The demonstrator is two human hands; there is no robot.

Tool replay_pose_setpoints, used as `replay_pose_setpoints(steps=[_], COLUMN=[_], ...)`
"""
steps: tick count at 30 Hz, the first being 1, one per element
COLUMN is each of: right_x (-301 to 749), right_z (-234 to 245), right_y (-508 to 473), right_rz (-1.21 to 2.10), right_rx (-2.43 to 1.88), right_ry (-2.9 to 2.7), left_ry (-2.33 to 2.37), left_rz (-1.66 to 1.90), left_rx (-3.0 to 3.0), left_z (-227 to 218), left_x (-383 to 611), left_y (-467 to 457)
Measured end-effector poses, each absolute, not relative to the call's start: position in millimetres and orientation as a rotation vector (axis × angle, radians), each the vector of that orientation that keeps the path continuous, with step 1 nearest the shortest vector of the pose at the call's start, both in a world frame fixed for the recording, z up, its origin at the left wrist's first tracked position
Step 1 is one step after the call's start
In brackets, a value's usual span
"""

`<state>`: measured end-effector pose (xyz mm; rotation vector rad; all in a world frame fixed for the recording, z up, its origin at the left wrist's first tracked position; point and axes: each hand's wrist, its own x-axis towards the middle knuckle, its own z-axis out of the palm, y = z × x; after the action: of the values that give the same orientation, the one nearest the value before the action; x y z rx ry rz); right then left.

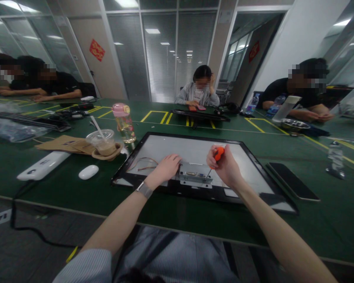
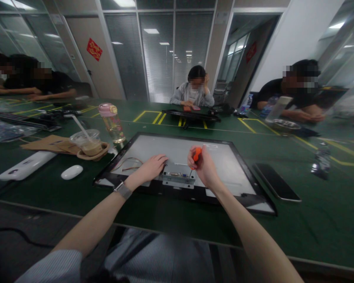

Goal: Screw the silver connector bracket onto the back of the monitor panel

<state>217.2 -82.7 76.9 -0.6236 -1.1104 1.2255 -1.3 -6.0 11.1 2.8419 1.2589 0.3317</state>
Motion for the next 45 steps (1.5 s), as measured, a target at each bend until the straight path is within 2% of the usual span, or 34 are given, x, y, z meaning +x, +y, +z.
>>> replay_pose_setpoints(steps=[11,22,45], right_x=[215.4,214.1,218.1], right_z=[80.4,76.9,78.8], right_y=[-84.9,-85.5,-85.9], right_rz=[1.110,1.210,1.154], right_rx=[-0.734,-0.589,-0.701], right_ry=[-1.154,-1.174,-1.164], left_ry=[1.276,1.279,1.259], left_rz=[0.321,0.328,0.337], left_rx=[2.796,2.795,2.821], left_z=[16.0,13.7,11.0], left_x=[-1.6,-0.5,-2.1], left_y=[-9.6,-6.7,-6.2])
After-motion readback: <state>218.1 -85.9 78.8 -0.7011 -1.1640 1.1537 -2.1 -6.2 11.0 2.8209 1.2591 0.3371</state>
